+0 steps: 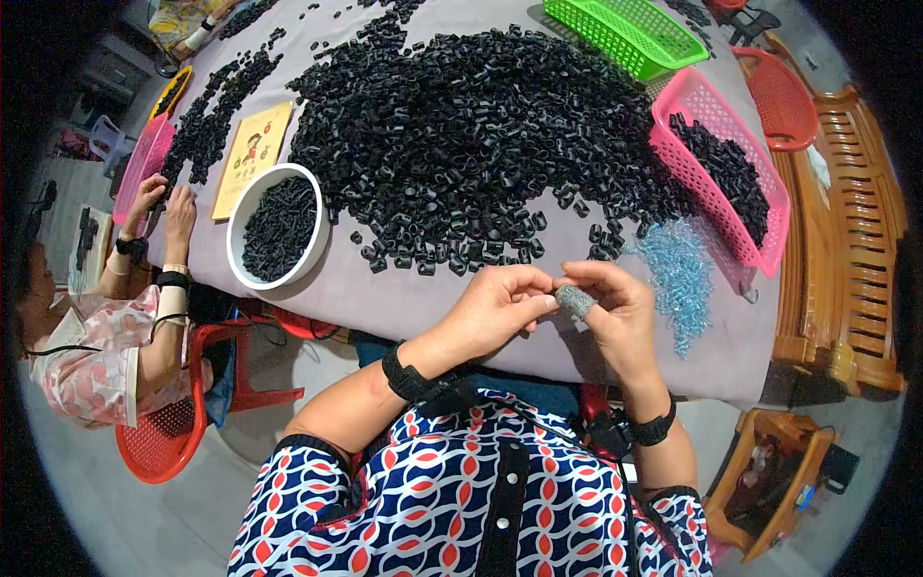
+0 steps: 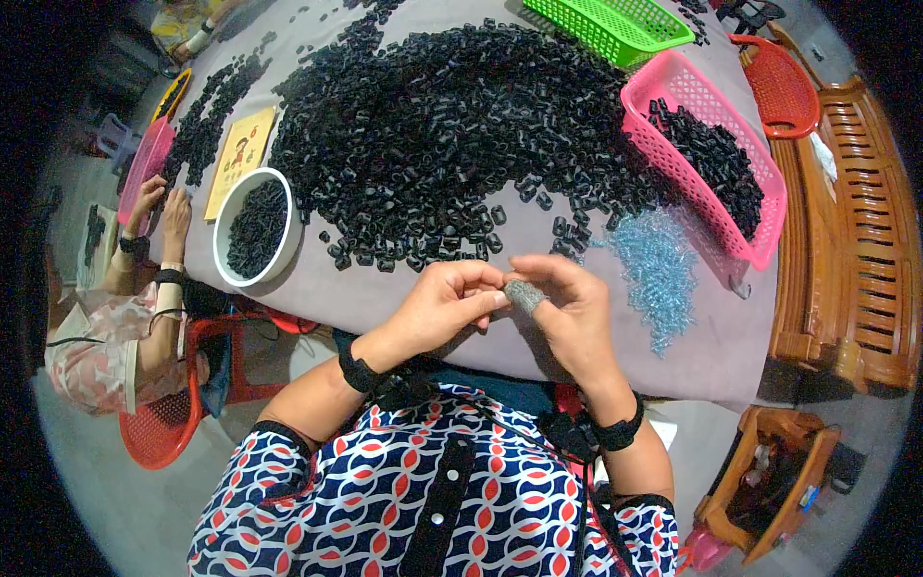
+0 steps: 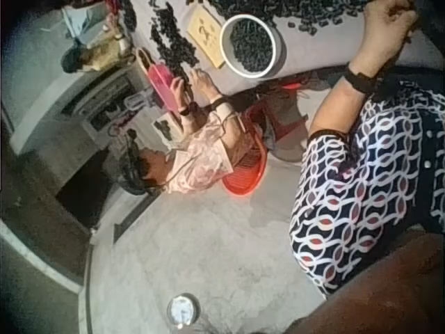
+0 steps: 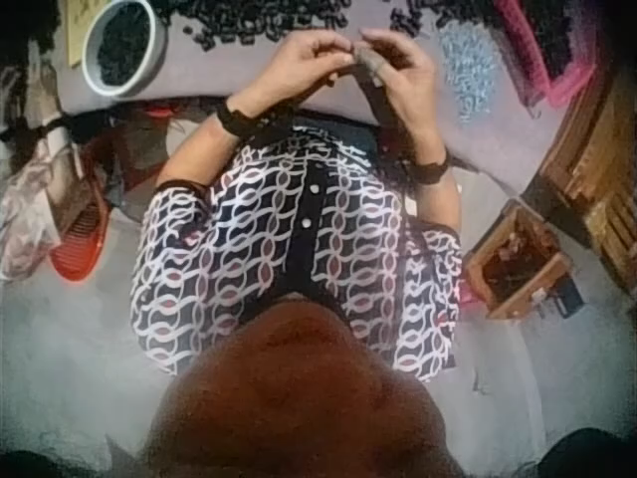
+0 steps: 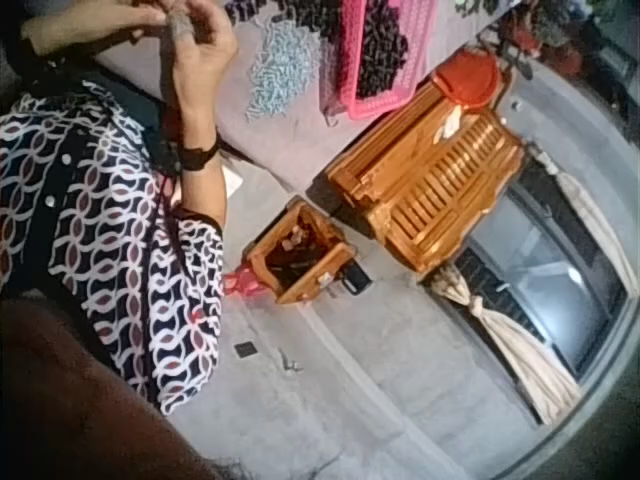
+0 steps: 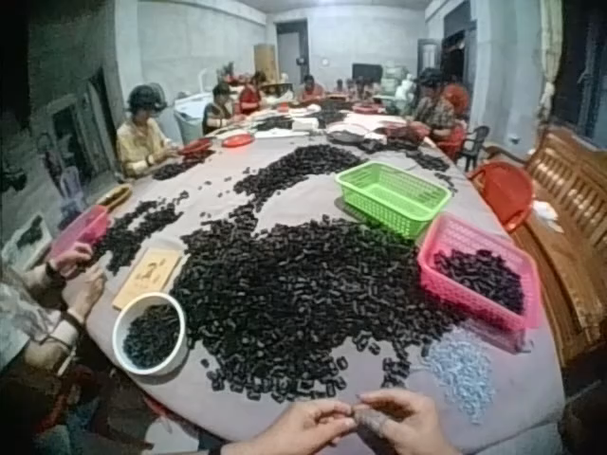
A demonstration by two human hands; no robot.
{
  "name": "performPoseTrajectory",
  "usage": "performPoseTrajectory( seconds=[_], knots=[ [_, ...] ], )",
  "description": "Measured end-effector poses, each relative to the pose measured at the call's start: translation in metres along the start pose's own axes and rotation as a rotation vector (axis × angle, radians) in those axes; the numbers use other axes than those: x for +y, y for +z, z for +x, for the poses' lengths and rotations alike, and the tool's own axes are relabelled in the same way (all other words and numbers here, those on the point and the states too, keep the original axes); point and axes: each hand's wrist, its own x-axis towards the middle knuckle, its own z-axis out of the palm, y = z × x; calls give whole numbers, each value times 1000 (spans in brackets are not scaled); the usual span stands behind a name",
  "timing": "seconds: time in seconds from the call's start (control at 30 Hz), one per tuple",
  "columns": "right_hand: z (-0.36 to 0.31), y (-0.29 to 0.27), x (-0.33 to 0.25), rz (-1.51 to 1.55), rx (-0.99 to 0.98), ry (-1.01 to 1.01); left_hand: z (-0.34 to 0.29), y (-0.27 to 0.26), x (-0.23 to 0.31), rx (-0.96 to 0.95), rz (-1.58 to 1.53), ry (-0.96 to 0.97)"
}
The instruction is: Sorting and examining small black plastic components on a table.
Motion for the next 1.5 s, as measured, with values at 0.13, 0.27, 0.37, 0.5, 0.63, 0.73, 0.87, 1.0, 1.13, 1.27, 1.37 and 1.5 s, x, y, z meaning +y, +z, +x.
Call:
performPoseTrajectory(
  seconds=[0.13, 0.27, 0.37, 0.5, 0.63, 0.73, 0.87, 1.0, 1.13, 1.27, 1.37, 1.5],
  knots=[
    [-1, 8, -2, -163, 28, -77, 1, -4, -2, 44, -126, -7],
    [1, 16, -11, -602, -4, -320, 3, -6, -7, 108, -229, 32],
    [2, 19, -10, -545, -37, -351, 3, -9, -11, 125, -281, 83],
    [1, 16, -8, -366, -58, -220, 1, -12, -10, 121, -272, 93],
    [0, 11, -6, -270, -27, -166, 1, -13, -2, 105, -268, 40],
    [-2, 13, -15, -381, -72, -209, 0, -13, -2, 78, -245, 36],
    [0, 14, -15, -544, -72, -283, 1, -13, -6, 86, -216, 54],
    [7, 3, -21, -476, -105, -245, 1, -13, -2, 85, -238, 45],
    [50, -8, -36, -785, 30, -406, 3, -19, -1, 110, -283, 39],
    [96, -13, -29, -1058, -15, -489, 1, -18, 0, 105, -249, 23],
    [114, -10, -14, -1231, 2, -466, 0, -20, 1, 92, -252, 6],
    [101, -7, -21, -1024, -151, -332, 0, -24, -1, 58, -249, 4]
  ],
)
